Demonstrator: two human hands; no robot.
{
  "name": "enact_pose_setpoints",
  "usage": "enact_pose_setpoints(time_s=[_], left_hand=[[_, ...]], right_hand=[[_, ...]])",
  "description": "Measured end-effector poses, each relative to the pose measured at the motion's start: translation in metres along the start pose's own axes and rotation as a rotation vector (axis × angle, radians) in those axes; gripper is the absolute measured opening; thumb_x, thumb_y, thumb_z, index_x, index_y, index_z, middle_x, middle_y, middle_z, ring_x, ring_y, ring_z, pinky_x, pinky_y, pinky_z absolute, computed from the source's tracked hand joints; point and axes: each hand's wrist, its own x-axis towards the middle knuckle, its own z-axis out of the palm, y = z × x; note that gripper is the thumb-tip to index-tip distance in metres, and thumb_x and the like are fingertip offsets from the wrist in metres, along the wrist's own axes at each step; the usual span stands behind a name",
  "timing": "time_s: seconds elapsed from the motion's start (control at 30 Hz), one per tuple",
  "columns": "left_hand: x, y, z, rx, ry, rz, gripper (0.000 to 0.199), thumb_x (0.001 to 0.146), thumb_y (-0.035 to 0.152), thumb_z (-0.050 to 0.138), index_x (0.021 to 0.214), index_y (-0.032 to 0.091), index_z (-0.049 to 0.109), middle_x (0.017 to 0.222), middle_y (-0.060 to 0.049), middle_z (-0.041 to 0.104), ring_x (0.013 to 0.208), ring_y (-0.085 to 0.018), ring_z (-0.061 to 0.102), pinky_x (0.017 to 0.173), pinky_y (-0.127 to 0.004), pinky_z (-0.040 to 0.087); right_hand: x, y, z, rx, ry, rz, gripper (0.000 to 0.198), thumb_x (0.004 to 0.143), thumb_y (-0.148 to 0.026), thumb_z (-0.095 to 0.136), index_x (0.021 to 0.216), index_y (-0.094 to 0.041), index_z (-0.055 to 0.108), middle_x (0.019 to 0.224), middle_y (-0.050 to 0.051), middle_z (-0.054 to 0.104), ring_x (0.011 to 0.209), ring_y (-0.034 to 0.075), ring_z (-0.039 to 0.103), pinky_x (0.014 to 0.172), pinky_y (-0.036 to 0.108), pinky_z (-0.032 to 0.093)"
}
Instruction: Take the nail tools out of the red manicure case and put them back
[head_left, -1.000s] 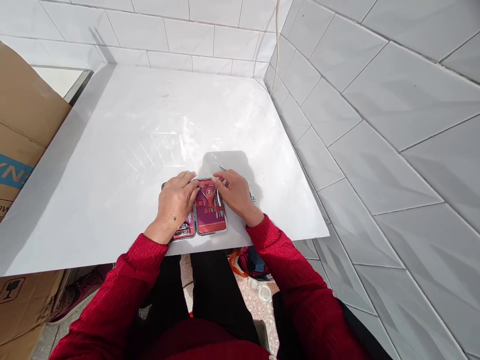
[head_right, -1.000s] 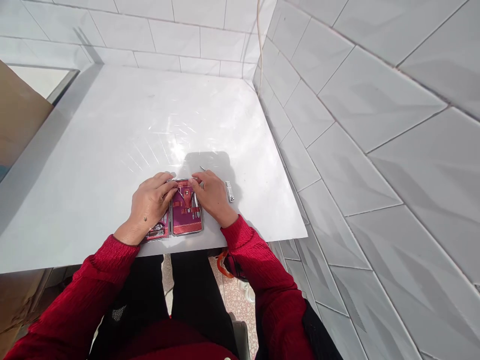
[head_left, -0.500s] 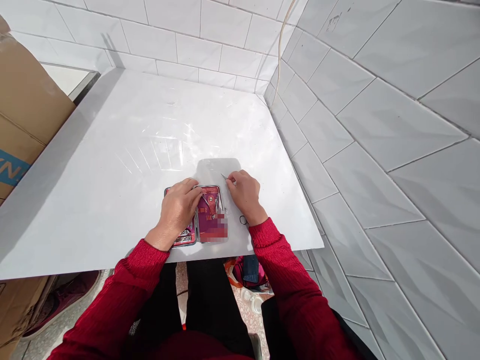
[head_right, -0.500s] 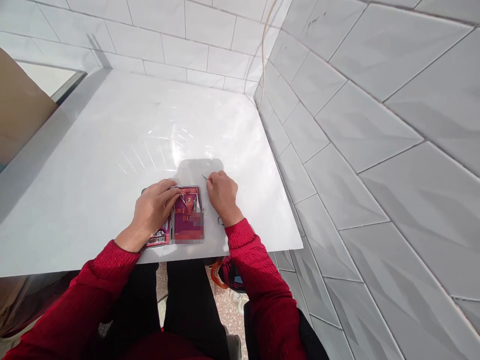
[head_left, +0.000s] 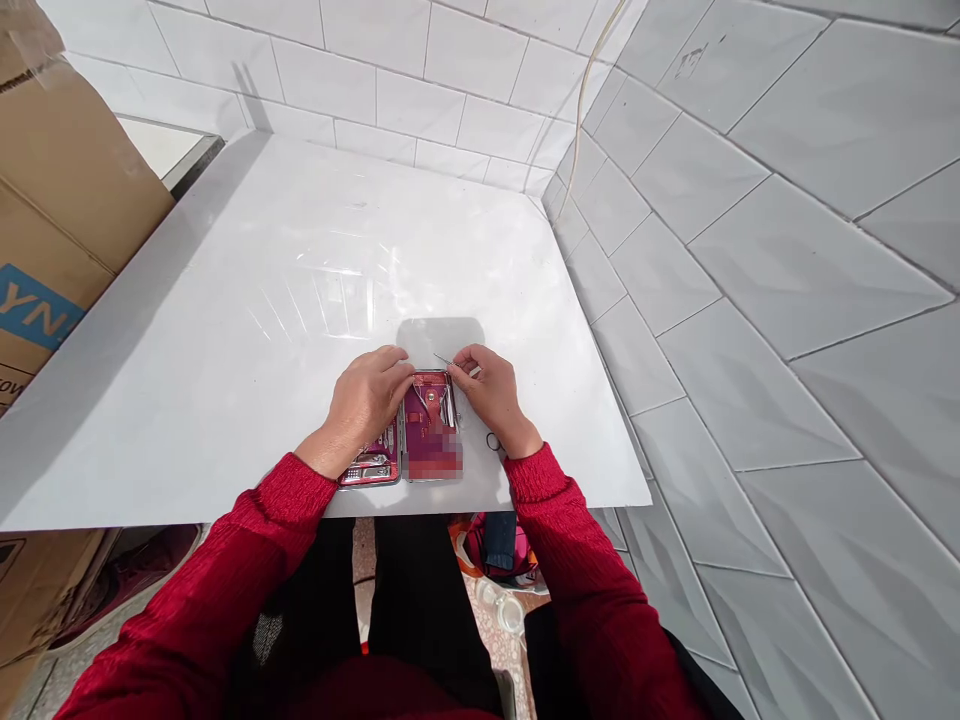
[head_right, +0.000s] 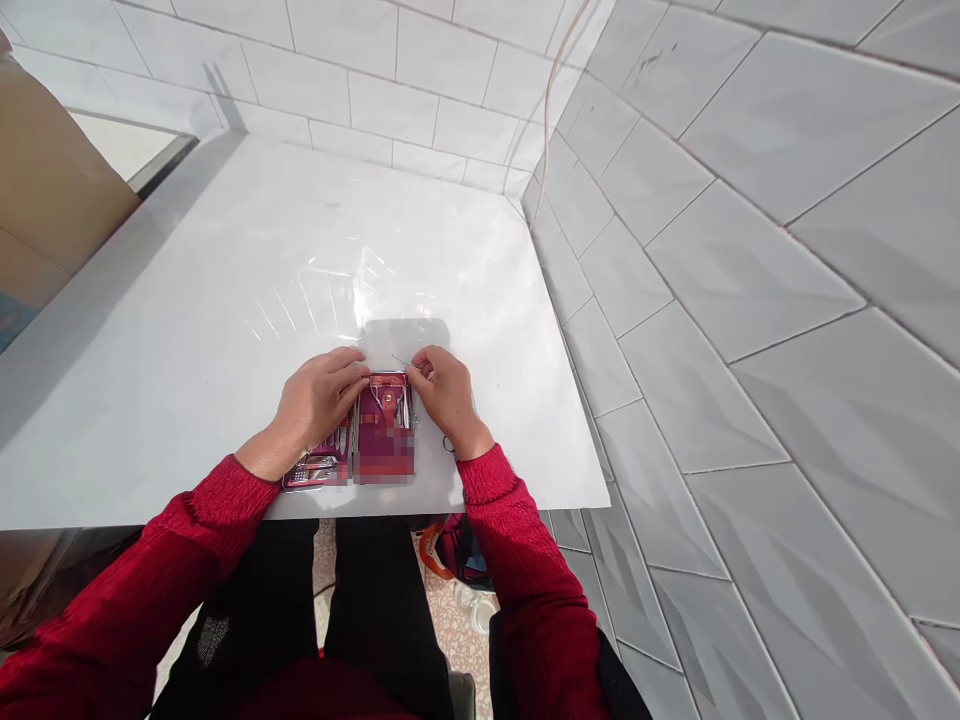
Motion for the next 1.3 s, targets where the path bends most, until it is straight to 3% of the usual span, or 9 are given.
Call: enact_pose_setpoints(time_s=[0.1, 0.23, 0.5, 0.7, 0.97, 1.3], left_hand=[[0.004, -0.002, 0.004, -0.015, 0.016, -0.018, 0.026, 0.107, 0.027, 0.047, 0.105, 0.023, 0.073, 0.113, -0.008, 0.074, 0.096, -0.023, 0.068, 0.079, -0.04, 0.055], [0.005, -0.005, 0.006, -0.047, 0.056, -0.06, 0.025, 0.106, 0.028, 0.05, 0.106, 0.022, 0.074, 0.116, -0.008, 0.075, 0.098, -0.024, 0.07, 0.08, -0.041, 0.056], [0.002, -0.002, 0.004, -0.062, -0.017, -0.01, 0.028, 0.108, 0.031, 0.049, 0.099, 0.021, 0.073, 0.11, -0.009, 0.073, 0.097, -0.024, 0.068, 0.08, -0.04, 0.056], [0.005, -0.003, 0.009, -0.051, -0.029, -0.012, 0.03, 0.108, 0.032, 0.048, 0.097, 0.022, 0.073, 0.106, -0.009, 0.072, 0.094, -0.024, 0.068, 0.077, -0.04, 0.055], [0.007, 0.0, 0.006, -0.05, -0.051, 0.007, 0.03, 0.109, 0.031, 0.046, 0.097, 0.022, 0.072, 0.103, -0.008, 0.071, 0.093, -0.023, 0.065, 0.077, -0.039, 0.053], [0.005, 0.005, 0.005, -0.008, -0.056, 0.032, 0.026, 0.108, 0.024, 0.049, 0.094, 0.021, 0.072, 0.102, -0.007, 0.069, 0.091, -0.022, 0.064, 0.072, -0.034, 0.05]], right_hand=[[-0.001, -0.001, 0.001, 0.15, -0.01, -0.005, 0.011, 0.087, -0.033, 0.07, 0.091, -0.022, 0.069, 0.087, 0.001, 0.069, 0.081, 0.018, 0.062, 0.075, 0.031, 0.051], [-0.001, -0.001, 0.0, 0.189, -0.04, -0.009, 0.013, 0.085, -0.034, 0.074, 0.088, -0.022, 0.075, 0.09, 0.002, 0.073, 0.081, 0.018, 0.064, 0.077, 0.032, 0.053], [0.001, -0.004, -0.011, 0.077, -0.153, 0.028, 0.006, 0.082, -0.019, 0.075, 0.087, -0.02, 0.078, 0.088, 0.003, 0.073, 0.08, 0.017, 0.066, 0.073, 0.031, 0.052], [0.006, -0.013, -0.017, -0.082, -0.219, 0.005, 0.013, 0.079, -0.009, 0.072, 0.082, -0.021, 0.075, 0.085, 0.0, 0.073, 0.076, 0.015, 0.063, 0.071, 0.029, 0.047], [0.009, -0.017, -0.021, -0.155, -0.229, 0.036, 0.012, 0.079, -0.01, 0.072, 0.074, -0.02, 0.072, 0.074, -0.001, 0.069, 0.072, 0.015, 0.06, 0.067, 0.029, 0.042], [0.011, -0.016, -0.023, -0.166, -0.278, 0.006, 0.015, 0.08, -0.007, 0.068, 0.074, -0.02, 0.071, 0.076, -0.001, 0.069, 0.072, 0.014, 0.059, 0.067, 0.028, 0.042]])
